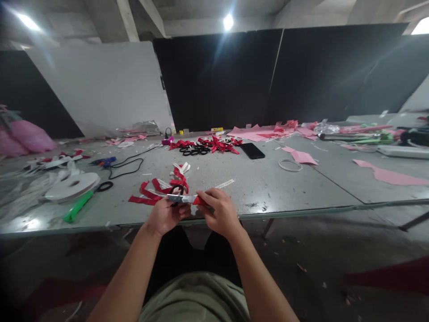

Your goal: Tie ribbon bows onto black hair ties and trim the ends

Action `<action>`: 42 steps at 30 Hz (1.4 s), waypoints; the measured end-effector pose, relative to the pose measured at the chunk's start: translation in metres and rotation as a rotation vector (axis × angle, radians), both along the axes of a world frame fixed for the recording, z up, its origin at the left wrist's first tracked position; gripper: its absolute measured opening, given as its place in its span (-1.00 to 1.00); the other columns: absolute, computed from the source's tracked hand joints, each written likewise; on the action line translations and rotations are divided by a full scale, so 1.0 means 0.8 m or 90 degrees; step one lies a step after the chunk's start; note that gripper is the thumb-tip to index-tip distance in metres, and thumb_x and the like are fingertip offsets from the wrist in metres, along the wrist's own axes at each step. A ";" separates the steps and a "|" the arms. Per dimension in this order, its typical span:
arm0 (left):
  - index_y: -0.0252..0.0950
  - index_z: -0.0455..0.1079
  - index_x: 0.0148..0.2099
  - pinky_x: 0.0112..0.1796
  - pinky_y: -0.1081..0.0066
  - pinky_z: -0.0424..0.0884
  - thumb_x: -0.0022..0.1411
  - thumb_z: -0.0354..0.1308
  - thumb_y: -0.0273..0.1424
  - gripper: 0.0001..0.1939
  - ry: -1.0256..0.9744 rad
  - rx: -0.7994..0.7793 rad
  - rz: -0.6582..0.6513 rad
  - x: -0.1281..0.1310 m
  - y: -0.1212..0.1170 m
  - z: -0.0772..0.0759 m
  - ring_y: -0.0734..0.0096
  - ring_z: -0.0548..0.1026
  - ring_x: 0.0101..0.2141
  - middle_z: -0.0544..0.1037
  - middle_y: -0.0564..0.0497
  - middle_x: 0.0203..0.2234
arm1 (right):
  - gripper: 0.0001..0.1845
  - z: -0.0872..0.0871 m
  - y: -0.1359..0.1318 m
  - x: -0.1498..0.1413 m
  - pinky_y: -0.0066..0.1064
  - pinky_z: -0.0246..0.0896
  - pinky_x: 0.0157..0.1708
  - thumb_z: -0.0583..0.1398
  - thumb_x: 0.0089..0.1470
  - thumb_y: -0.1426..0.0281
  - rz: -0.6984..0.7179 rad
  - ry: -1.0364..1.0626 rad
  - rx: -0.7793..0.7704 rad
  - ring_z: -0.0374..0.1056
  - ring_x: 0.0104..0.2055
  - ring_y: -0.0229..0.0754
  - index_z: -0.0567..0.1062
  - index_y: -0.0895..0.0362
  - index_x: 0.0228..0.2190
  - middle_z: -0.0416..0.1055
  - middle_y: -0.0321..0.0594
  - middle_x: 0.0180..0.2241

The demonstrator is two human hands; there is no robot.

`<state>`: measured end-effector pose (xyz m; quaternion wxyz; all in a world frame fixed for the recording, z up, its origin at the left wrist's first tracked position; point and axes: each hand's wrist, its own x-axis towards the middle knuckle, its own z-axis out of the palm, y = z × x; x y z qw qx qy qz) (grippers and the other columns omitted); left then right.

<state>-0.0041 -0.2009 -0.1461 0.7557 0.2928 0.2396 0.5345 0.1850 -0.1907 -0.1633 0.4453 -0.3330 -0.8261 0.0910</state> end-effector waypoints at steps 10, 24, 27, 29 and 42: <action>-0.30 0.22 -0.41 -0.57 0.48 0.17 0.05 0.26 -0.47 -0.78 0.002 0.028 0.040 0.000 0.000 -0.001 0.53 0.26 -0.61 0.24 0.14 -0.62 | -0.61 -0.005 0.004 0.003 -0.26 0.23 -0.17 0.22 0.12 0.42 -0.021 0.035 -0.007 0.33 -0.18 -0.08 0.48 0.07 0.02 0.43 -0.12 -0.20; -0.27 0.24 -0.30 -0.53 0.49 0.22 0.04 0.33 -0.42 -0.71 0.043 0.061 0.147 0.009 -0.005 -0.007 0.55 0.30 -0.56 0.31 0.14 -0.55 | -0.60 -0.003 0.003 0.002 -0.25 0.24 -0.18 0.20 0.12 0.42 -0.057 0.000 0.003 0.34 -0.18 -0.06 0.48 0.07 0.02 0.43 -0.11 -0.20; -0.27 0.26 -0.29 -0.52 0.48 0.24 0.04 0.33 -0.44 -0.72 0.055 0.066 0.154 0.012 -0.005 -0.006 0.55 0.31 -0.55 0.32 0.14 -0.54 | -0.60 -0.002 0.002 0.002 -0.26 0.25 -0.17 0.18 0.14 0.42 -0.042 -0.001 -0.005 0.34 -0.18 -0.07 0.47 0.08 0.03 0.42 -0.11 -0.20; -0.26 0.26 -0.27 -0.51 0.48 0.24 0.03 0.33 -0.44 -0.71 0.053 0.066 0.155 0.012 -0.005 -0.006 0.54 0.31 -0.56 0.32 0.14 -0.53 | -0.60 -0.001 0.003 0.002 -0.27 0.24 -0.18 0.18 0.14 0.43 -0.034 0.000 -0.007 0.34 -0.19 -0.08 0.47 0.10 0.03 0.42 -0.11 -0.20; -0.26 0.27 -0.30 -0.53 0.47 0.23 0.06 0.31 -0.43 -0.76 0.043 0.084 0.110 0.010 -0.007 -0.004 0.52 0.31 -0.52 0.32 0.09 -0.45 | -0.59 0.004 0.000 0.003 -0.31 0.24 -0.22 0.16 0.17 0.43 0.016 0.013 -0.029 0.34 -0.21 -0.12 0.44 0.10 0.07 0.42 -0.10 -0.21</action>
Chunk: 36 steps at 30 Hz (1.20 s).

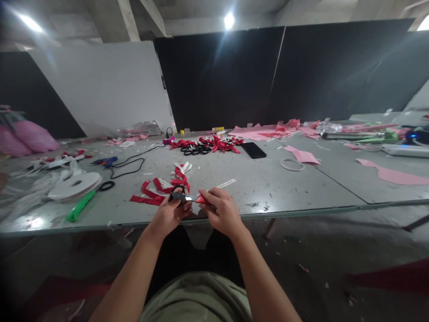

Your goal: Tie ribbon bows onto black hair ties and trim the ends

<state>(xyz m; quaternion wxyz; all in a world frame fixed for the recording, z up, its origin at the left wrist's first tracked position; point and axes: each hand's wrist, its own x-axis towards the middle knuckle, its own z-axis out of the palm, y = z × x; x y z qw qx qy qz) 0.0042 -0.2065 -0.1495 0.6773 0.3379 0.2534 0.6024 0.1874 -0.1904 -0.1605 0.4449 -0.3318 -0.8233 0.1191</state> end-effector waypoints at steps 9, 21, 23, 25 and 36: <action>-0.28 0.26 -0.34 -0.53 0.46 0.22 0.04 0.34 -0.41 -0.73 0.002 0.031 -0.035 -0.003 0.001 -0.001 0.52 0.30 -0.51 0.31 0.08 -0.39 | -0.58 0.003 0.001 0.002 -0.33 0.24 -0.23 0.16 0.17 0.43 0.022 0.005 -0.015 0.34 -0.22 -0.13 0.44 0.11 0.08 0.42 -0.11 -0.22; -0.28 0.23 -0.36 -0.49 0.44 0.24 0.02 0.34 -0.39 -0.70 -0.004 0.024 -0.058 -0.006 -0.002 -0.001 0.50 0.30 -0.49 0.28 0.09 -0.45 | -0.57 0.001 -0.001 0.001 -0.31 0.26 -0.22 0.16 0.17 0.42 0.028 0.015 -0.009 0.35 -0.22 -0.12 0.43 0.06 0.08 0.43 -0.11 -0.21; -0.28 0.20 -0.37 -0.48 0.43 0.26 0.00 0.35 -0.36 -0.68 -0.009 0.021 -0.061 -0.007 -0.003 0.001 0.50 0.29 -0.50 0.26 0.10 -0.48 | -0.58 0.001 -0.001 0.001 -0.30 0.26 -0.20 0.16 0.16 0.42 0.030 0.014 -0.007 0.35 -0.20 -0.11 0.44 0.04 0.06 0.42 -0.11 -0.20; -0.26 0.18 -0.38 -0.50 0.44 0.25 0.01 0.34 -0.34 -0.66 -0.011 0.021 -0.053 -0.007 -0.004 0.005 0.51 0.28 -0.51 0.23 0.12 -0.50 | -0.61 0.000 -0.002 0.000 -0.29 0.25 -0.18 0.16 0.17 0.42 0.020 0.033 -0.004 0.35 -0.19 -0.10 0.44 0.05 0.05 0.41 -0.11 -0.20; -0.28 0.25 -0.37 -0.60 0.55 0.09 0.14 0.25 -0.15 -0.66 0.138 0.040 0.137 0.015 -0.016 0.014 0.59 0.16 -0.62 0.21 0.16 -0.62 | -0.77 0.032 -0.033 -0.032 -0.37 0.24 -0.31 0.19 0.04 0.52 0.002 0.189 -0.019 0.37 -0.32 -0.15 0.51 0.09 -0.23 0.45 -0.19 -0.33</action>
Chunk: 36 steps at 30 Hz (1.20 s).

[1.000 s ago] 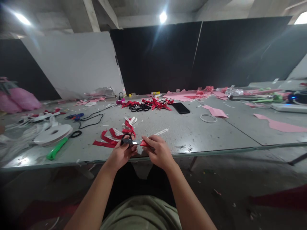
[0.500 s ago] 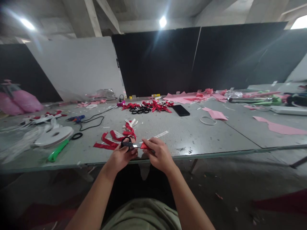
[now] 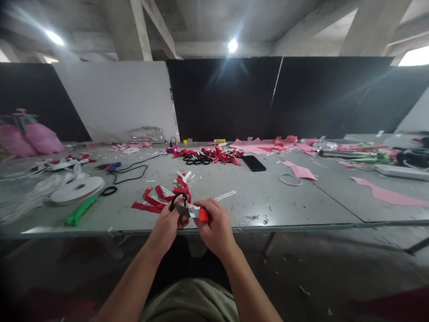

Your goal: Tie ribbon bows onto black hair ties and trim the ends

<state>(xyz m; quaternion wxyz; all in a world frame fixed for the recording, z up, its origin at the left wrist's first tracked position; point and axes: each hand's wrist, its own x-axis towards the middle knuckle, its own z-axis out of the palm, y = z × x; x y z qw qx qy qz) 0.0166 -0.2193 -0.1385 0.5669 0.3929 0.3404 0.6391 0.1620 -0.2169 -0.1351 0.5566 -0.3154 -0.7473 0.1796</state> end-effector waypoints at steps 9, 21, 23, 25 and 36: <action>-0.33 0.47 -0.22 -0.36 0.47 0.29 0.17 0.20 -0.15 -0.67 0.301 0.107 0.133 -0.002 -0.036 0.030 0.38 0.37 -0.38 0.46 -0.02 -0.42 | -0.81 0.016 -0.025 -0.015 -0.42 0.25 -0.32 0.16 0.10 0.50 -0.035 0.015 0.026 0.41 -0.34 -0.19 0.54 0.13 -0.24 0.49 -0.19 -0.36; -0.28 0.32 -0.14 -0.44 0.52 0.27 0.12 0.25 -0.12 -0.61 0.172 -0.023 -0.051 0.003 -0.054 0.048 0.51 0.35 -0.43 0.37 0.06 -0.42 | -0.82 0.022 -0.025 -0.003 -0.43 0.20 -0.45 0.18 0.16 0.35 0.060 0.128 -0.186 0.29 -0.48 -0.24 0.57 0.15 -0.33 0.38 -0.29 -0.54; -0.23 0.32 0.02 -0.24 0.46 0.35 0.09 0.29 -0.18 -0.52 0.201 0.068 -0.108 -0.011 -0.056 0.056 0.37 0.40 -0.19 0.42 -0.05 -0.14 | -0.87 0.024 -0.024 0.004 -0.41 0.22 -0.38 0.19 0.11 0.45 0.012 0.072 -0.065 0.34 -0.41 -0.22 0.57 0.13 -0.31 0.43 -0.26 -0.46; -0.22 0.31 0.08 -0.17 0.39 0.37 0.14 0.19 -0.09 -0.48 0.146 0.078 -0.137 -0.022 -0.054 0.062 0.24 0.37 -0.05 0.36 -0.11 0.01 | -0.79 0.027 -0.022 0.011 -0.39 0.23 -0.31 0.18 0.07 0.56 -0.015 0.005 0.074 0.36 -0.33 -0.20 0.56 0.11 -0.26 0.47 -0.23 -0.36; -0.36 0.43 -0.09 -0.32 0.47 0.31 0.22 0.17 -0.14 -0.61 0.239 0.062 -0.220 -0.011 -0.054 0.062 0.42 0.42 -0.34 0.48 -0.01 -0.36 | -0.69 0.031 -0.023 0.019 -0.28 0.15 -0.33 0.17 0.11 0.57 -0.096 -0.174 0.331 0.27 -0.35 -0.15 0.51 0.11 -0.10 0.44 -0.14 -0.35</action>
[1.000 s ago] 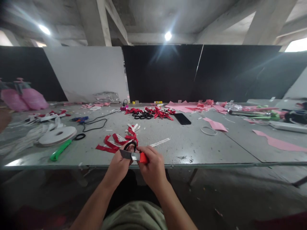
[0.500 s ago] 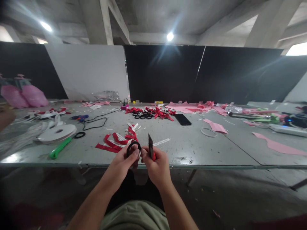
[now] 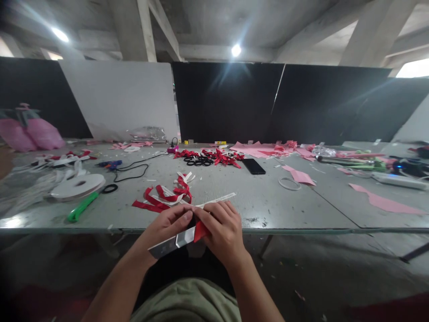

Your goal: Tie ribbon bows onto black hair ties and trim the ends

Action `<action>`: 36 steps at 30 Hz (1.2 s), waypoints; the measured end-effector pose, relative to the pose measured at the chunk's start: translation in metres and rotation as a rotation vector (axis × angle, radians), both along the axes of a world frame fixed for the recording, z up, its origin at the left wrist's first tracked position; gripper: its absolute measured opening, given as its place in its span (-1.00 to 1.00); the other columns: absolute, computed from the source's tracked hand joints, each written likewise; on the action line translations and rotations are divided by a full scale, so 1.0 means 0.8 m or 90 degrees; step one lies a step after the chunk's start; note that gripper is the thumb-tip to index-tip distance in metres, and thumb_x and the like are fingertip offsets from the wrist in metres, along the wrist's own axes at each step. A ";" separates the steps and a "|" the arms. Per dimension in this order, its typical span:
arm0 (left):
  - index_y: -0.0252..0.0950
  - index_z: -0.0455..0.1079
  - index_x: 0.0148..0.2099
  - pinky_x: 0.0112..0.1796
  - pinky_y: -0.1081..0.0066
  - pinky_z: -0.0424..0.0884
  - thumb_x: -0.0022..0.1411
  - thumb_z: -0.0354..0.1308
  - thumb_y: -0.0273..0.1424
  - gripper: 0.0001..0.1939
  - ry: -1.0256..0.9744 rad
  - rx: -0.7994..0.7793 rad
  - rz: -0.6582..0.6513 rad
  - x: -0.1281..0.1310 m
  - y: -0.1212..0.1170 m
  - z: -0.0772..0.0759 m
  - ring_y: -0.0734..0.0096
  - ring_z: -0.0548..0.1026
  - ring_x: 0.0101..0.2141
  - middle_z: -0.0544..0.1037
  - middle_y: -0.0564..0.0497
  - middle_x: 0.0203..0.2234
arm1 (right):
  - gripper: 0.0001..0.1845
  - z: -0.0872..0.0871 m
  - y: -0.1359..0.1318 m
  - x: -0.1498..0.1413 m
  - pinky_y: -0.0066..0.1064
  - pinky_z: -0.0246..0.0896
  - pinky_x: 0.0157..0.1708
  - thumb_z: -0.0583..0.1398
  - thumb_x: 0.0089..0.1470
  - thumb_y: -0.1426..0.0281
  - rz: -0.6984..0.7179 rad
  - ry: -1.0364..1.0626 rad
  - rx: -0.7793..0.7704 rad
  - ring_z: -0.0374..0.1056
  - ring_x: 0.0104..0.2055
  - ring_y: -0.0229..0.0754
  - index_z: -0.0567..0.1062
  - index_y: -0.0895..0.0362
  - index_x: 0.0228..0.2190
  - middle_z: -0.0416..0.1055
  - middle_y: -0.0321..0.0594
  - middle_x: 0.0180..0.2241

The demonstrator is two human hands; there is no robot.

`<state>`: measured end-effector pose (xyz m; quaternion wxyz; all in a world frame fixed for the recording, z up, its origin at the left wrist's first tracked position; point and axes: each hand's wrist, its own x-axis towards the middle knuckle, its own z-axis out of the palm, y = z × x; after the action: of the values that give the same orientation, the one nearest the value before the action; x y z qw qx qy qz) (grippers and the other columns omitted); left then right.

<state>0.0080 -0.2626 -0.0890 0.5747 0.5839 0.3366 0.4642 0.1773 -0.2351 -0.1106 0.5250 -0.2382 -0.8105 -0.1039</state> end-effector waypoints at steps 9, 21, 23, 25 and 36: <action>-0.29 0.47 -0.04 -0.17 0.40 0.36 0.24 0.16 -0.21 -0.67 0.151 0.181 0.132 0.004 -0.001 -0.010 0.30 0.46 -0.21 0.54 -0.05 -0.23 | -0.73 -0.006 -0.003 -0.003 -0.25 0.16 -0.29 0.14 0.15 0.52 -0.045 0.024 0.039 0.28 -0.35 -0.14 0.52 0.19 -0.12 0.41 -0.10 -0.37; -0.34 0.44 -0.30 -0.35 0.45 0.25 0.32 0.01 -0.15 -0.63 0.047 0.082 0.026 0.004 0.008 -0.023 0.42 0.32 -0.42 0.42 0.03 -0.46 | -0.74 -0.011 -0.003 -0.009 -0.29 0.12 -0.29 0.12 0.18 0.52 -0.076 -0.032 -0.026 0.30 -0.31 -0.16 0.52 0.13 -0.13 0.44 -0.14 -0.34; -0.33 0.46 -0.23 -0.31 0.43 0.27 0.30 0.04 -0.15 -0.65 0.037 0.065 0.014 0.002 0.008 -0.025 0.38 0.35 -0.38 0.45 0.02 -0.43 | -0.74 -0.011 -0.003 -0.009 -0.29 0.10 -0.30 0.10 0.19 0.51 -0.076 -0.048 -0.039 0.29 -0.31 -0.16 0.53 0.12 -0.13 0.44 -0.14 -0.34; -0.30 0.47 -0.09 -0.18 0.38 0.31 0.29 0.06 -0.16 -0.65 0.049 0.079 0.018 0.000 0.008 -0.024 0.28 0.41 -0.28 0.50 -0.02 -0.35 | -0.73 -0.012 -0.003 -0.009 -0.29 0.09 -0.30 0.10 0.19 0.50 -0.078 -0.054 -0.044 0.28 -0.32 -0.16 0.53 0.12 -0.13 0.44 -0.15 -0.35; -0.28 0.29 -0.06 -0.25 0.40 0.31 0.32 0.03 -0.22 -0.74 0.150 0.116 0.171 -0.003 0.011 -0.028 0.34 0.41 -0.29 0.50 -0.02 -0.29 | -0.77 -0.012 0.000 -0.013 -0.37 0.24 -0.28 0.17 0.12 0.52 0.040 0.135 -0.257 0.38 -0.30 -0.19 0.55 0.10 -0.19 0.48 -0.19 -0.31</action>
<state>0.0057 -0.2539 -0.1111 0.4089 0.6334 0.4335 0.4937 0.1669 -0.2353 -0.1203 0.5522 -0.3228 -0.7619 0.1022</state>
